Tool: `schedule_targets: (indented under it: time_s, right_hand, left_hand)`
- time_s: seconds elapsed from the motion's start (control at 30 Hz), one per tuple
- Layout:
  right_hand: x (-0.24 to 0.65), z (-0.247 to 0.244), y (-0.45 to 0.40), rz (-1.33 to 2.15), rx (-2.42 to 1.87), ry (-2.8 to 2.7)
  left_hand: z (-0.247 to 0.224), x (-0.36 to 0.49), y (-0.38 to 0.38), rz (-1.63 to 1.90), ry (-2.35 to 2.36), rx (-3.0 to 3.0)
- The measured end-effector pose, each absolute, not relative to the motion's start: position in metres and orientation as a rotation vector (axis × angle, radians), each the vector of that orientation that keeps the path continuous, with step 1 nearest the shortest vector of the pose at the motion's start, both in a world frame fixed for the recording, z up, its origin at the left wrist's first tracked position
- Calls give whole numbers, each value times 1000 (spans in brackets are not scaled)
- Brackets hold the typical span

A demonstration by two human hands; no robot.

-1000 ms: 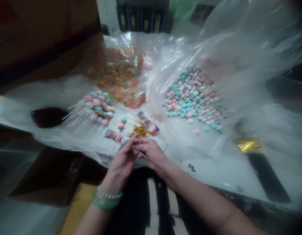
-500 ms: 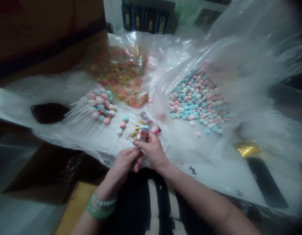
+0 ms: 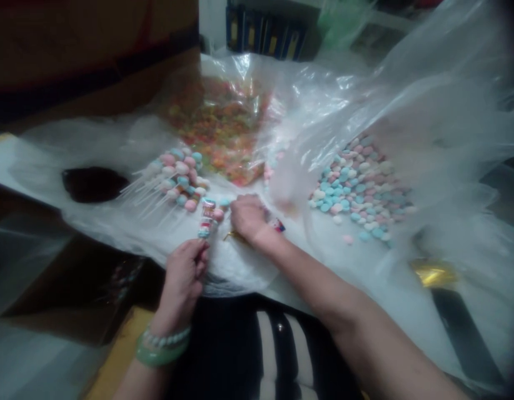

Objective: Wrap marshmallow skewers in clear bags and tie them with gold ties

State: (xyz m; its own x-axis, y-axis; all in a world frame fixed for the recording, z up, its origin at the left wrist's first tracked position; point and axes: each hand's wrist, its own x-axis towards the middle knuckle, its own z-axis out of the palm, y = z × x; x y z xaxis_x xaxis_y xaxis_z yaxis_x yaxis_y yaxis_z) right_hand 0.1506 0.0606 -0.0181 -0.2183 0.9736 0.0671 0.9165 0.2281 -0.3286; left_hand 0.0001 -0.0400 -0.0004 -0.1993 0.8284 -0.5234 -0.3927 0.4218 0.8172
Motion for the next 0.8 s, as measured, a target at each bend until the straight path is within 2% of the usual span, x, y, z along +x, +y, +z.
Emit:
schedule_targets:
  time_s: [0.23, 0.4, 0.6, 0.7, 0.8]
  right_hand:
    - [165, -9, 30, -18, -1391, -2225]
    - [159, -10, -13, -67, -1213, -2337]
    - [168, -21, -40, 93, -1410, -2170]
    - [181, -13, -26, 140, -1610, -2065]
    - [179, -2, 2, 122, -1720, -2202]
  left_hand:
    - [-2, 6, -35, 1060, 1258, 310]
    - [-2, 22, -38, 976, 1169, 367]
    - [-6, 22, -40, 1035, 1189, 371]
    - [-3, 16, -38, 1101, 1225, 342]
    - [3, 18, -37, 1102, 1216, 326]
